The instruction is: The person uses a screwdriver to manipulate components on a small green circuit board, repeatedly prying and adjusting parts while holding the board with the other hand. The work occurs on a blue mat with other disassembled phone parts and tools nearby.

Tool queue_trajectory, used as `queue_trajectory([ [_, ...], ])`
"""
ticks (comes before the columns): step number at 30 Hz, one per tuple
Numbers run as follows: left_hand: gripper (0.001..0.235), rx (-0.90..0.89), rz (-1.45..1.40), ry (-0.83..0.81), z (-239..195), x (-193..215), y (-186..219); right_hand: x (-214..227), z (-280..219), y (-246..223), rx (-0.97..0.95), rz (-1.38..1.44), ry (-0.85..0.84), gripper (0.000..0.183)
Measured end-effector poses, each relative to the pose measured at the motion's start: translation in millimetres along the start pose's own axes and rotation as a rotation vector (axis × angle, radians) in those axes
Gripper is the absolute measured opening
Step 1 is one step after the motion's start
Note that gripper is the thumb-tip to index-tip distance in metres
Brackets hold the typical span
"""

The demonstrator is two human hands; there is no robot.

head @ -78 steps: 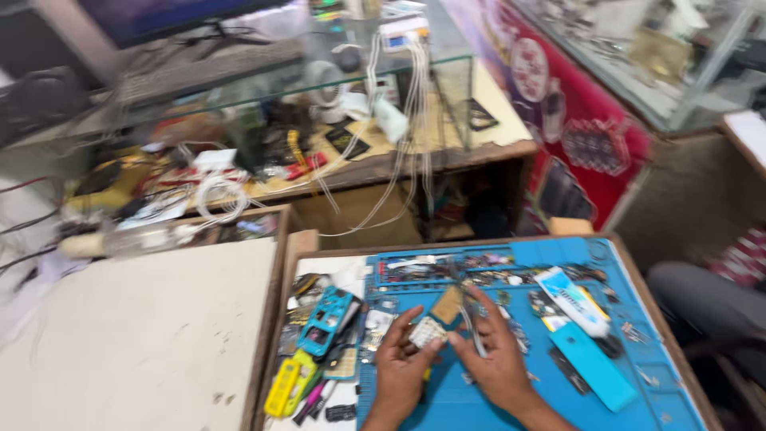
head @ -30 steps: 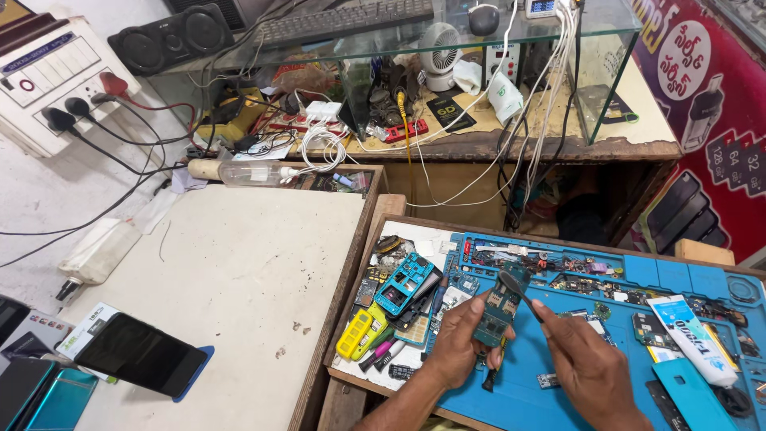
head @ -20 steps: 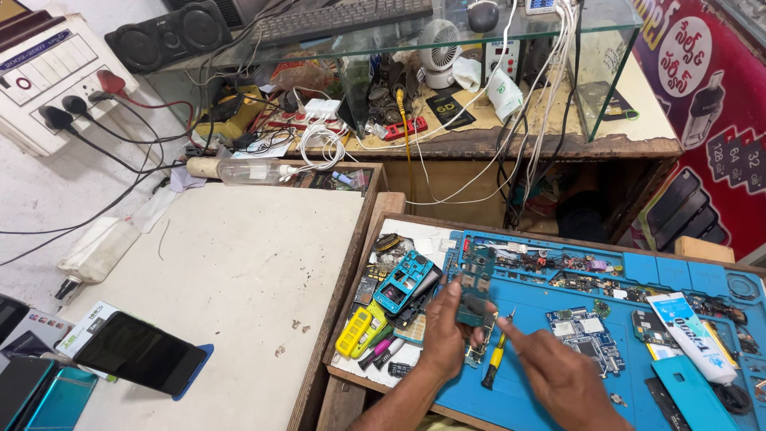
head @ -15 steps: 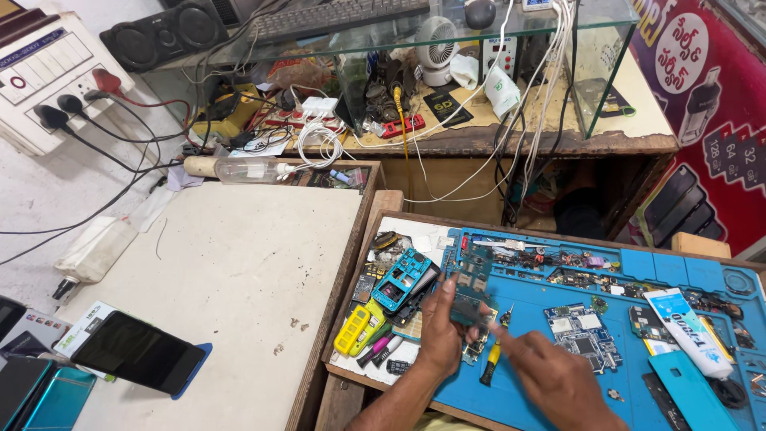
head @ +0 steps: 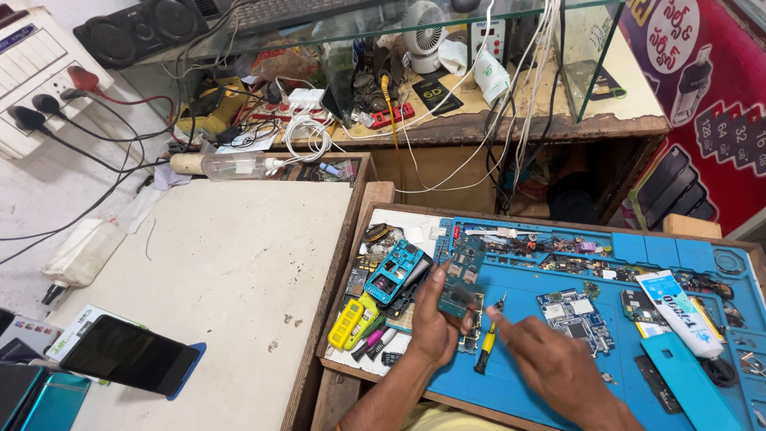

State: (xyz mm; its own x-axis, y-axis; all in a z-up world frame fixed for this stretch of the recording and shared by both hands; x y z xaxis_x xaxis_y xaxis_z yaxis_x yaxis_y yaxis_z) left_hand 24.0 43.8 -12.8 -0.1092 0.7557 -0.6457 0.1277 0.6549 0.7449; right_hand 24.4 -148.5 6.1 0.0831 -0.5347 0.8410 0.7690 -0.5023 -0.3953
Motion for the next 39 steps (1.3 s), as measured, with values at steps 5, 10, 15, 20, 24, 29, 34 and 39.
queue_trajectory([
  [5, 0.051, 0.213, -0.01, -0.222, 2.5, 5.5, -11.1, 13.7, -4.4, 9.4, -0.096, 0.279, 0.334, 0.048],
  [10, 0.056, 0.426, 0.014, -0.423, 1.6, 9.1, -29.6, 21.0, -8.5, 34.4, -0.263, 0.728, 0.56, 0.049],
  [15, 0.074, 0.409, -0.121, -0.473, -1.0, 3.3, -24.9, -2.1, -9.4, 41.1, -0.389, 0.931, 0.417, 0.034],
  [20, 0.068, 0.219, 0.136, -0.391, -6.9, -4.2, -16.6, -3.5, -10.7, 50.3, -0.576, 1.136, 0.519, 0.034],
  [24, 0.075, 0.145, 0.272, -0.301, -5.2, -8.9, -17.1, 2.2, -6.4, 45.6, -0.584, 1.172, 0.553, 0.033],
  [29, 0.069, 0.16, 0.242, -0.296, -7.1, -9.1, -15.1, 9.0, -3.7, 36.8, -0.568, 1.046, 0.508, 0.035],
  [34, 0.063, 0.15, 0.208, -0.272, -5.6, -10.2, -15.8, 14.6, -0.9, 31.2, -0.51, 0.975, 0.493, 0.046],
  [39, 0.065, 0.098, 0.113, -0.205, 0.5, -4.0, -16.8, 21.4, 1.1, 28.5, -0.442, 0.921, 0.481, 0.074],
])
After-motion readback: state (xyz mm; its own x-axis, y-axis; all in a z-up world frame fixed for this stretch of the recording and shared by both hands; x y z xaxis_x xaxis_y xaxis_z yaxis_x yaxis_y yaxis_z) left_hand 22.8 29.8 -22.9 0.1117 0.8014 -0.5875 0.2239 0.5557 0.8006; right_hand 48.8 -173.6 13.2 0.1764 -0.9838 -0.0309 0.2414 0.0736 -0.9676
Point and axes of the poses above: each hand's wrist, its own z-axis towards the middle knuckle, its own x-axis out of the back of the hand, y = z × x, the point moved 3 cm from there along z, towards the middle knuckle, and after that the axes turned 10 degrees about x, right-handed, at the moved point
